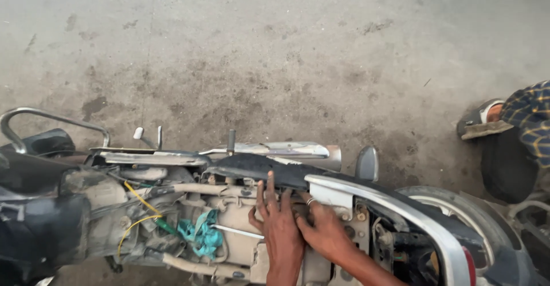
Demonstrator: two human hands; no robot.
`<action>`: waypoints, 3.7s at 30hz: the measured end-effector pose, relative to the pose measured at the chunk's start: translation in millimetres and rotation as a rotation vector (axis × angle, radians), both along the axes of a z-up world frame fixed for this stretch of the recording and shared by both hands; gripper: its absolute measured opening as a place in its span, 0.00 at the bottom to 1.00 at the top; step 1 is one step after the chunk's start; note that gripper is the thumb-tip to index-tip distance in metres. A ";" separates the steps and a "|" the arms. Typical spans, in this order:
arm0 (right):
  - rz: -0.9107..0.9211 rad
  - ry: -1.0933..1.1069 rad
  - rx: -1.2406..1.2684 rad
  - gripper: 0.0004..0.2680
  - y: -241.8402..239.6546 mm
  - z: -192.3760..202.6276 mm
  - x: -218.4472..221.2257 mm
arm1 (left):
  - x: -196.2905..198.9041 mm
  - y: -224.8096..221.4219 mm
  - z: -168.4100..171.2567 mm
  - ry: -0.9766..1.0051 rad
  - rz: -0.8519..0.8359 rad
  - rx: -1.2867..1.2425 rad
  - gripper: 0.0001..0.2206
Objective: Replacing or repairing a side panel or seat component on a motorcycle.
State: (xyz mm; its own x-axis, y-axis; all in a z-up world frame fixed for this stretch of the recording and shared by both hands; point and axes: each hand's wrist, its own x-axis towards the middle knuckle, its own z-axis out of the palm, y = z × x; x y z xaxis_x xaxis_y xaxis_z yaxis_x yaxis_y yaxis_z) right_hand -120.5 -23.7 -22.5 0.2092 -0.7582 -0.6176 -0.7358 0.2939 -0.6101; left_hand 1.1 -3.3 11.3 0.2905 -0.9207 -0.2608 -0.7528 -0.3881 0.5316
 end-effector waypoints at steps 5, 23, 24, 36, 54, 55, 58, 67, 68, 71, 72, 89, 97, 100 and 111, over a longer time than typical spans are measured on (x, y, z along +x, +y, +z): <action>-0.269 -0.227 0.487 0.23 -13.1 57.0 6.4 | -0.4 -0.7 -0.5 -0.003 -0.056 0.056 0.24; 0.132 0.065 0.026 0.26 -12.4 41.9 0.2 | -5.7 19.1 -31.2 -0.045 -0.042 -0.181 0.23; 0.095 0.032 0.059 0.25 -13.9 38.5 -1.1 | -5.4 15.1 -27.9 -0.048 -0.032 -0.167 0.24; 0.146 -0.213 -0.309 0.22 4.2 -31.8 -20.9 | -7.3 13.8 -27.8 -0.047 0.053 -0.142 0.22; -0.282 0.157 -0.583 0.12 -10.6 179.5 -152.1 | -44.7 -20.2 -25.0 -0.114 0.563 -0.088 0.17; -0.343 0.226 -0.599 0.12 -16.0 188.4 -157.2 | -43.3 -20.2 -25.7 -0.071 0.593 -0.057 0.16; -0.214 0.158 -0.637 0.22 -8.7 143.7 -175.8 | -36.9 -17.4 -23.3 -0.085 0.506 -0.014 0.19; -0.047 0.261 -0.656 0.32 10.5 119.9 -148.4 | -36.8 -11.7 -68.1 -0.169 0.519 -0.081 0.18; -0.054 0.261 -0.661 0.32 9.2 119.8 -150.2 | -36.5 -16.7 -53.1 -0.169 0.514 -0.088 0.18; -0.136 0.170 -0.520 0.29 9.4 119.3 -152.2 | -33.4 -23.9 -35.8 -0.052 0.598 0.094 0.23; -0.115 0.172 -0.578 0.29 10.7 120.7 -151.7 | -31.7 -22.7 -46.6 -0.045 0.647 0.102 0.23; -0.151 0.167 -0.559 0.23 5.2 111.2 -150.1 | -38.3 -22.0 -91.4 -0.142 0.638 0.116 0.24; -0.189 0.181 -0.534 0.24 4.8 95.3 -154.3 | -57.1 -28.9 -35.0 -0.036 0.760 0.110 0.25; -0.210 0.117 -0.555 0.23 7.9 95.8 -156.9 | -54.7 -29.3 -27.6 -0.036 0.720 0.188 0.25; -0.224 0.143 -0.664 0.22 9.0 49.4 -164.6 | -62.4 -21.6 -59.5 -0.179 0.638 0.077 0.21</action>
State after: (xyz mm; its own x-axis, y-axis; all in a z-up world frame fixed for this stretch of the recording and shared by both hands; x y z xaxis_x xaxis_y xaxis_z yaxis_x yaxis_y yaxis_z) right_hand -285.1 -14.7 27.0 -0.0446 -0.9988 -0.0200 -0.7875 0.0475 -0.6145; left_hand -61.3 -24.9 -48.1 0.8170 -0.5347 -0.2158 -0.4373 -0.8185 0.3726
